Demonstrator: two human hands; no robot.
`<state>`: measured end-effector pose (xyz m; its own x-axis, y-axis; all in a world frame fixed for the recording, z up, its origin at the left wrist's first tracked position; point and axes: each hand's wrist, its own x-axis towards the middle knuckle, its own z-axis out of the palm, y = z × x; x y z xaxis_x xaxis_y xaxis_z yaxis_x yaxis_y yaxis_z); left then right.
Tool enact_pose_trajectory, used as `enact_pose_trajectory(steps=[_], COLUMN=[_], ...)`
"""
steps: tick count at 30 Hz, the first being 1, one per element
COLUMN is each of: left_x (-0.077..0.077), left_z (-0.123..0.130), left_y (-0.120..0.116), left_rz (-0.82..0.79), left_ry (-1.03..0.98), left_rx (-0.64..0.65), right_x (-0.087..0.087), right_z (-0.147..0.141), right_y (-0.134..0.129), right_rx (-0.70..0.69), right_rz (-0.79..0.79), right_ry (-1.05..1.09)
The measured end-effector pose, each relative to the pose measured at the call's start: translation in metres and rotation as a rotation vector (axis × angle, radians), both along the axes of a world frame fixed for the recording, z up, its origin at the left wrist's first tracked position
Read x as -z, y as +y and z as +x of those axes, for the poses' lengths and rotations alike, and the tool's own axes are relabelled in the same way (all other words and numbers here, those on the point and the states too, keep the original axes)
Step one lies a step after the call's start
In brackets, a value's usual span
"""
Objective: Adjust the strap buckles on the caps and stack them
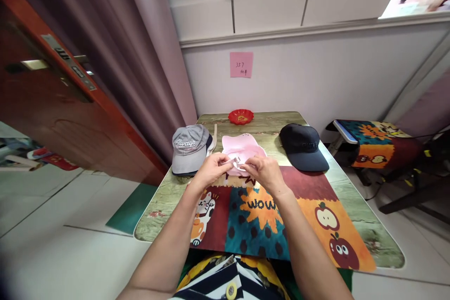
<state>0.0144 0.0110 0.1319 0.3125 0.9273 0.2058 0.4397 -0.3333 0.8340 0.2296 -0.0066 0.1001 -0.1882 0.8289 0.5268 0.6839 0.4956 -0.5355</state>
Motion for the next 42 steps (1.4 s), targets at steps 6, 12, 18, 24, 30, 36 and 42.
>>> enact_pose_trajectory(steps=[6, 12, 18, 24, 30, 36, 42], left_x=[-0.009, -0.005, -0.005, -0.005, 0.001, 0.012, 0.012], left_z=[-0.007, 0.001, 0.007, 0.013, 0.012, 0.011, 0.008], left_y=[-0.023, -0.034, -0.036, -0.04, -0.042, -0.038, -0.035], left_rz=[-0.276, -0.323, -0.304, -0.22, 0.039, 0.34, 0.275], left_ry=[-0.418, -0.559, -0.555, -0.548, -0.405, -0.224, -0.313], left_rx=[0.015, -0.039, -0.046, -0.033, 0.016, -0.082, -0.207], right_x=[-0.037, -0.031, -0.029, -0.03, -0.027, -0.028, -0.028], right_z=[-0.022, -0.035, -0.043, -0.052, -0.056, -0.056, -0.052], right_y=[-0.032, -0.04, -0.038, -0.042, -0.038, -0.035, -0.039], right_rx=[-0.057, -0.043, -0.03, -0.07, -0.076, -0.074, -0.032], right_rz=[-0.185, -0.335, -0.367, -0.353, -0.51, -0.534, -0.233], right_ry=[0.608, 0.841, 0.825, 0.823, 1.056, 1.097, 0.983])
